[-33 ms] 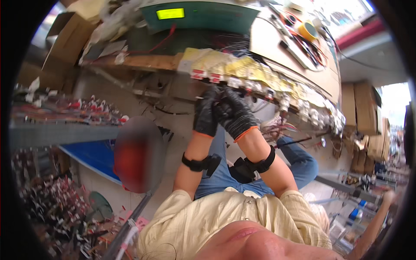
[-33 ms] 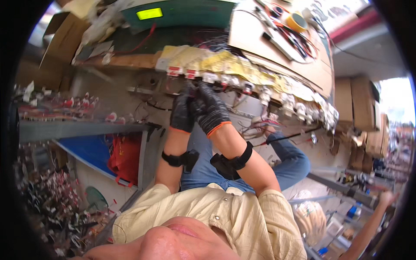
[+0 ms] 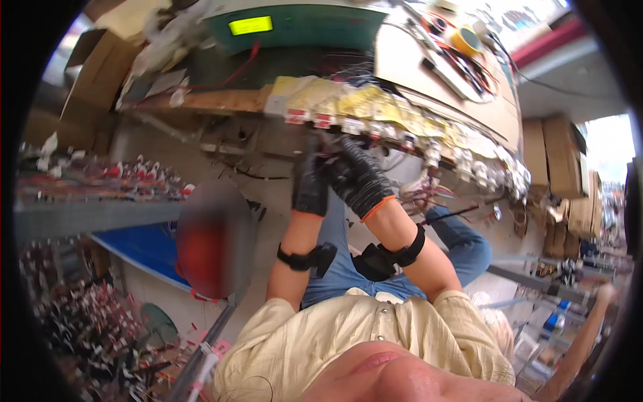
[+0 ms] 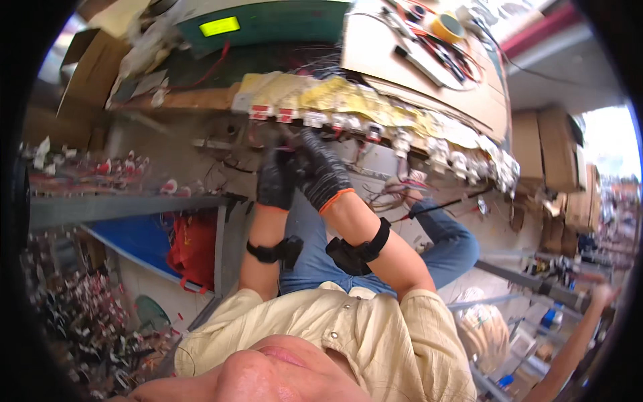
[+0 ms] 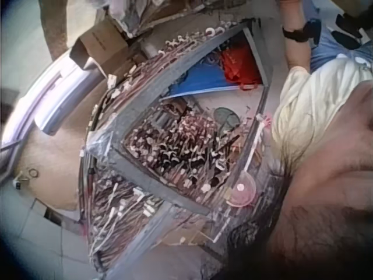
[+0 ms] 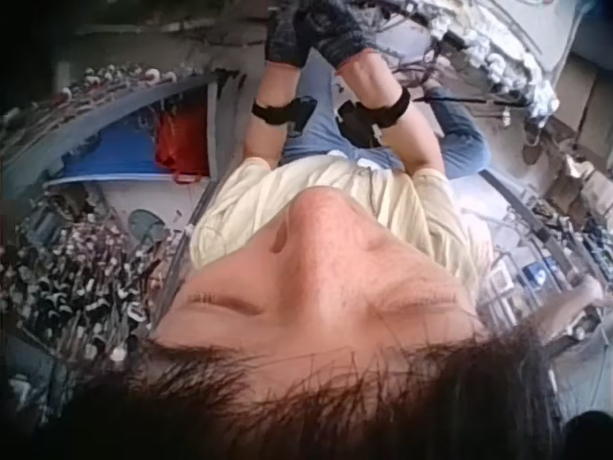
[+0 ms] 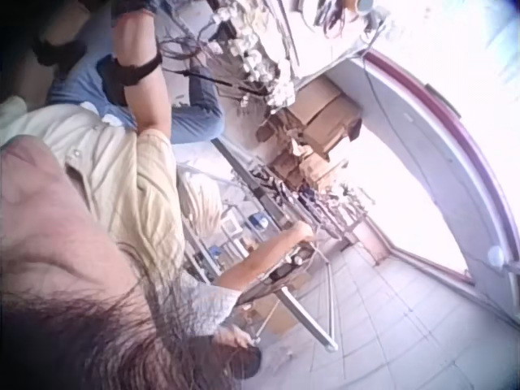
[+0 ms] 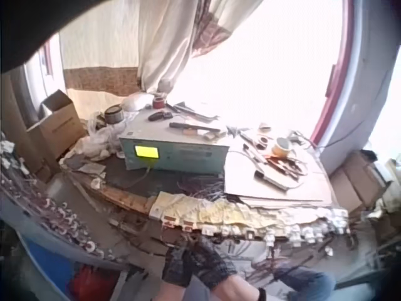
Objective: Assembling and testing electrical wiring harnesses at a factory workstation.
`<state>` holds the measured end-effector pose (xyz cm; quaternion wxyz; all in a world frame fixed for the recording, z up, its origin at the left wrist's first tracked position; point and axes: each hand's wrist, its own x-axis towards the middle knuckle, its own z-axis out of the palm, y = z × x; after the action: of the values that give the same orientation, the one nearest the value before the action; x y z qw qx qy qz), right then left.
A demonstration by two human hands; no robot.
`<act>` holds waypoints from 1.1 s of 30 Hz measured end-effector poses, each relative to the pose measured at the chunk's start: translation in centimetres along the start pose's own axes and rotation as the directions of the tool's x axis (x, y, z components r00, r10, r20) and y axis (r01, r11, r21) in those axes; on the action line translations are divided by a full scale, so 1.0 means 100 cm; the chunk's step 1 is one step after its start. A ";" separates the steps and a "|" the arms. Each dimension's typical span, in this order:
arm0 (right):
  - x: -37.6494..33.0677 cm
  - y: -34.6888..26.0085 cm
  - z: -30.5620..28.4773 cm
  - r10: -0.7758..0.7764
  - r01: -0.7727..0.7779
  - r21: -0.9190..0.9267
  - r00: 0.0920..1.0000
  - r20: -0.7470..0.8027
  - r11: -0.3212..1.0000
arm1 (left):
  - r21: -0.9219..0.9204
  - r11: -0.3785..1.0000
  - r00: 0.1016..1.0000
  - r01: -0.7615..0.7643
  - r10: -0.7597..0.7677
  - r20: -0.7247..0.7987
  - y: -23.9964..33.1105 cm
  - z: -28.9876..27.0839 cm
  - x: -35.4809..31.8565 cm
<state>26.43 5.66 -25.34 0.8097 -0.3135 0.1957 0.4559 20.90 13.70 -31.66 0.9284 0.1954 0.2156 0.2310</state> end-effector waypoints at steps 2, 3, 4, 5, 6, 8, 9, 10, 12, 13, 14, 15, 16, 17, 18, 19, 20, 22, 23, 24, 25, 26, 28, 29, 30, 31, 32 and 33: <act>-0.006 -0.003 -0.044 -0.366 0.503 -0.567 0.864 0.346 0.652 | 0.147 0.962 0.919 -0.230 0.264 -0.292 0.000 -0.005 -0.019; -0.017 -0.008 -0.056 -0.354 0.648 -0.711 0.755 0.552 0.272 | 0.211 0.935 0.864 -0.284 0.345 -0.367 0.005 0.004 -0.025; -0.027 -0.015 -0.068 -0.327 0.728 -0.668 0.601 0.730 -0.153 | 0.536 0.688 0.792 -0.488 0.608 -0.059 0.013 0.016 -0.024; -0.051 -0.029 -0.071 -0.248 0.675 -0.731 0.728 0.640 0.096 | 0.690 0.295 0.642 -0.660 0.698 0.316 0.026 0.039 -0.031; -0.079 -0.046 -0.075 -0.141 0.564 -0.758 0.823 0.551 0.328 | 0.629 -0.138 0.443 -0.765 0.596 0.670 0.033 0.066 -0.038; -0.120 -0.064 -0.079 0.081 0.202 -0.695 0.933 0.352 0.690 | 0.359 -0.527 0.206 -0.770 0.328 0.922 0.044 0.126 -0.050; -0.135 -0.069 -0.084 0.057 0.215 -0.690 0.936 0.348 0.691 | 0.492 -0.568 0.619 -0.660 -0.038 0.785 0.039 0.160 -0.045; -0.149 -0.072 -0.085 0.065 0.193 -0.666 0.937 0.342 0.721 | 0.535 -0.677 0.860 -0.505 -0.347 0.373 0.035 0.187 -0.037; -0.170 -0.072 -0.087 0.119 0.135 -0.575 0.916 0.384 0.807 | 0.388 -0.737 0.808 -0.553 -0.361 0.465 0.016 0.210 0.012; -0.177 -0.073 -0.091 0.109 0.148 -0.575 0.916 0.387 0.804 | 0.273 -0.819 0.803 -0.505 -0.330 0.496 -0.008 0.209 0.059; -0.184 -0.076 -0.095 0.105 0.146 -0.588 0.923 0.371 0.796 | 0.349 -0.781 0.817 -0.519 -0.334 0.469 -0.022 0.230 0.082; -0.191 -0.077 -0.098 0.104 0.142 -0.603 0.929 0.355 0.785 | 0.247 -0.794 0.774 -0.555 -0.385 0.503 -0.031 0.240 0.110; -0.199 -0.080 -0.096 0.075 0.176 -0.630 0.933 0.351 0.756 | 0.151 -0.819 0.751 -0.554 -0.413 0.515 -0.037 0.248 0.127; -0.205 -0.077 -0.100 0.078 0.185 -0.634 0.928 0.364 0.751 | 0.116 -0.839 0.778 -0.531 -0.429 0.458 -0.042 0.245 0.158; -0.211 -0.079 -0.110 0.034 0.221 -0.645 0.933 0.357 0.732 | 0.120 -0.824 0.762 -0.553 -0.443 0.472 -0.049 0.251 0.159; -0.216 -0.083 -0.116 -0.008 0.254 -0.656 0.935 0.354 0.710 | 0.125 -0.811 0.749 -0.572 -0.453 0.484 -0.056 0.257 0.160; -0.217 -0.086 -0.117 -0.112 0.404 -0.748 0.905 0.410 0.528 | 0.240 -0.800 0.787 -0.549 -0.400 0.469 -0.059 0.263 0.163; -0.219 -0.090 -0.127 -0.071 0.314 -0.716 0.935 0.348 0.623 | 0.501 -0.773 0.909 -0.389 -0.233 0.346 -0.056 0.261 0.163; -0.216 -0.090 -0.133 -0.022 0.204 -0.670 0.963 0.270 0.713 | 0.367 -0.758 0.811 -0.539 -0.348 0.470 -0.052 0.249 0.163; -0.212 -0.090 -0.134 -0.069 0.218 -0.664 0.968 0.243 0.716 | 0.214 -0.719 0.684 -0.661 -0.460 0.566 -0.048 0.239 0.156; -0.202 -0.092 -0.140 -0.099 0.230 -0.653 0.968 0.232 0.721 | 0.249 -0.599 0.614 -0.761 -0.541 0.575 -0.054 0.252 0.116; -0.185 -0.090 -0.142 -0.300 0.365 -0.533 0.931 0.207 0.763 | 0.224 -0.524 0.532 -0.822 -0.564 0.631 -0.053 0.241 0.094; -0.147 -0.093 -0.146 -0.672 0.615 -0.583 0.725 0.152 0.532 | 0.310 -0.040 0.295 -0.950 -0.444 0.846 -0.047 0.203 0.016; -0.137 -0.087 -0.135 -0.748 0.635 -0.658 0.643 0.161 0.404 | 0.246 -0.013 0.232 -0.969 -0.377 0.897 -0.032 0.184 -0.023; -0.136 -0.087 -0.124 -0.809 0.631 -0.723 0.561 0.175 0.281 | 0.487 -0.053 0.418 -0.872 -0.599 0.684 -0.020 0.196 -0.060; -0.139 -0.083 -0.109 -0.822 0.636 -0.764 0.491 0.289 0.112 | 0.454 -0.023 0.409 -0.891 -0.476 0.778 -0.018 0.168 -0.075; -0.142 -0.081 -0.096 -0.814 0.611 -0.790 0.436 0.383 -0.044 | 0.582 0.057 0.491 -0.811 -0.474 0.731 -0.007 0.159 -0.083; -0.131 -0.080 -0.098 -0.489 0.328 -0.466 0.015 0.872 -0.822 | 0.693 0.138 0.564 -0.708 -0.480 0.672 0.002 0.154 -0.091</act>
<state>26.32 -12.20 -21.92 0.3394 -0.7826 -0.4081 -0.3252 21.11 5.13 -16.00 0.5065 0.8466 -0.1636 -0.0028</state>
